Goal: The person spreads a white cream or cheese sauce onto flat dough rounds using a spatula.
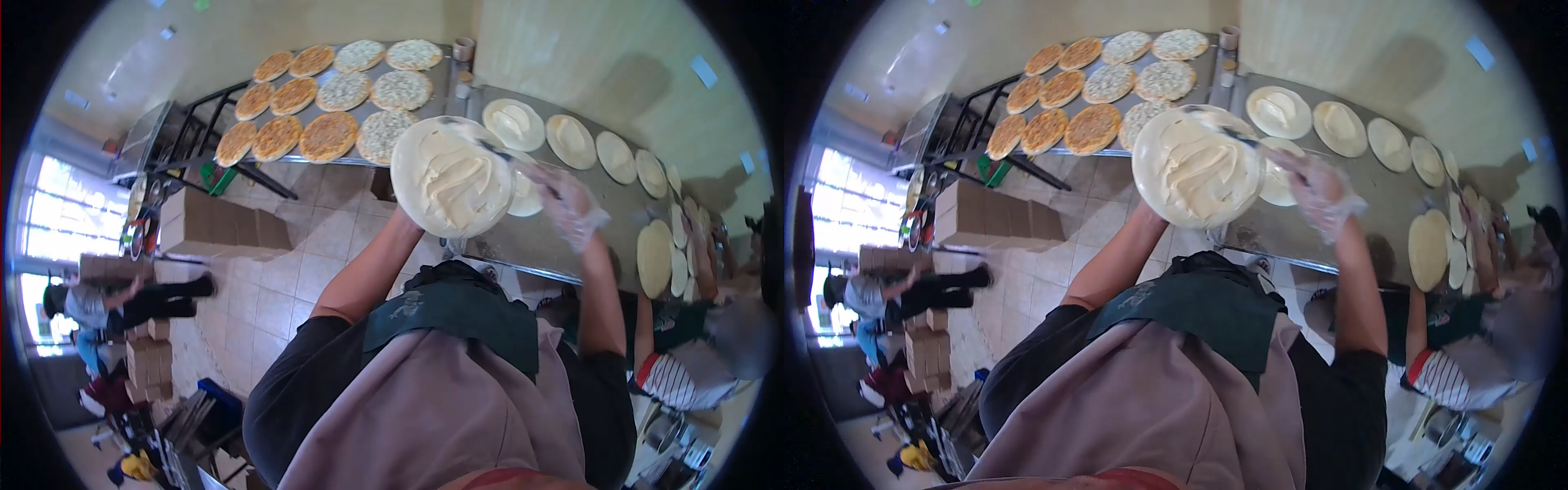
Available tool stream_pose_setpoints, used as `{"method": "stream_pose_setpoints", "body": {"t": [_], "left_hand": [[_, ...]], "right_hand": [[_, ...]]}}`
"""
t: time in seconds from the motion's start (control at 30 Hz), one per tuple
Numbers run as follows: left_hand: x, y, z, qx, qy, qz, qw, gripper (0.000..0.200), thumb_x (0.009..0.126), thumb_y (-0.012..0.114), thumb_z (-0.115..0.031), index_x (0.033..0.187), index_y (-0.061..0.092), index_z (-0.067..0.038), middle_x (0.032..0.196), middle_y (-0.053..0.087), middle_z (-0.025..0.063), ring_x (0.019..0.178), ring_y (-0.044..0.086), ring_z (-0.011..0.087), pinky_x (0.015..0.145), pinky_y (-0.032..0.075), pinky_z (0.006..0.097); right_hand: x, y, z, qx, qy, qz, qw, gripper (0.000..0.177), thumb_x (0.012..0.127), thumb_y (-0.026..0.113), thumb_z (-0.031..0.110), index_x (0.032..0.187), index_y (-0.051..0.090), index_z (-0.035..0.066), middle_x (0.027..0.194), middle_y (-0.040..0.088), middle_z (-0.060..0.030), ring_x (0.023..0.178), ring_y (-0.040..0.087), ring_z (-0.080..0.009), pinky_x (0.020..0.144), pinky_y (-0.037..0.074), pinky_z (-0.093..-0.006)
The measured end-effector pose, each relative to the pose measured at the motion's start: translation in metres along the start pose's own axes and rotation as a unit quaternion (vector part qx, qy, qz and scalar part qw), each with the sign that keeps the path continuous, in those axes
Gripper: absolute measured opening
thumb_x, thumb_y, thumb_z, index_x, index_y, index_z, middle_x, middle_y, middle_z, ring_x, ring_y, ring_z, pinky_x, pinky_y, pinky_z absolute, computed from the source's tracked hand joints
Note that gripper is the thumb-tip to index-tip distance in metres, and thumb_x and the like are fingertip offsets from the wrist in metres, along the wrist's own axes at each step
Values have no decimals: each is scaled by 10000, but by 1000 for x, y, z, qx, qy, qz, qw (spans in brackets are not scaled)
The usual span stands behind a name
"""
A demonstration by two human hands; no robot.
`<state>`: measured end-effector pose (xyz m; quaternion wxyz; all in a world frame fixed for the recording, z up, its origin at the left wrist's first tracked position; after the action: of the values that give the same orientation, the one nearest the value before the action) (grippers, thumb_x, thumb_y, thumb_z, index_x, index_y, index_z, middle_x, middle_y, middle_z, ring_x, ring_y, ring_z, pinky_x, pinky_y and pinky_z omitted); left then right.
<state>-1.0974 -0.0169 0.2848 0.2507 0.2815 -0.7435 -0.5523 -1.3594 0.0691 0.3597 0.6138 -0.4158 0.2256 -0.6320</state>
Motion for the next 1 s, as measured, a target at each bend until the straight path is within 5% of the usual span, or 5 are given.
{"method": "stream_pose_setpoints", "body": {"t": [0.37,0.4,0.57,0.9,1.0], "left_hand": [[-5,-5,9,105,18,-10,994,573,901,468,-446,1349,393,-96,1346,455,115,1198,478,271,1000,398,460],[-6,-4,10,115,25,-11,993,573,900,472,-445,1349,394,-96,1348,453,114,1199,478,270,1001,397,459],[-1,16,14,24,8,-22,999,515,926,428,-418,1329,420,-97,1327,477,116,1189,490,266,998,409,440],[-1,5,3,-69,4,33,997,504,928,428,-411,1323,429,-97,1319,486,113,1182,496,265,997,412,436],[2,5,8,-103,-14,54,993,501,929,428,-408,1321,432,-97,1317,488,112,1180,498,265,996,413,435]], "right_hand": [[-49,-32,39,11,-44,121,992,339,823,575,104,1158,619,124,860,598,-116,747,580,-257,672,469,-349],[-52,-28,21,97,66,106,987,319,831,585,82,1148,623,79,915,625,-112,788,586,-214,702,464,-319],[-32,7,-18,100,19,-79,992,384,804,564,70,1185,599,99,818,596,-149,725,578,-273,704,476,-353],[-55,-25,21,-53,-58,153,985,344,797,605,126,1141,621,135,855,592,-165,718,584,-306,672,471,-382],[-43,-31,6,47,143,30,988,311,826,587,87,1134,633,90,743,528,-105,650,514,-205,621,438,-337]]}}
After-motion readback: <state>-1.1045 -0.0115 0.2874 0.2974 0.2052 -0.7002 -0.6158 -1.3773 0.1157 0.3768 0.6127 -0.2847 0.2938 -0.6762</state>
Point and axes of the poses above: each hand's wrist, its own x-axis towards the middle knuckle, its own y-axis out of the palm, z = x × y, the point moved 1 cm from there along x, towards the middle knuckle
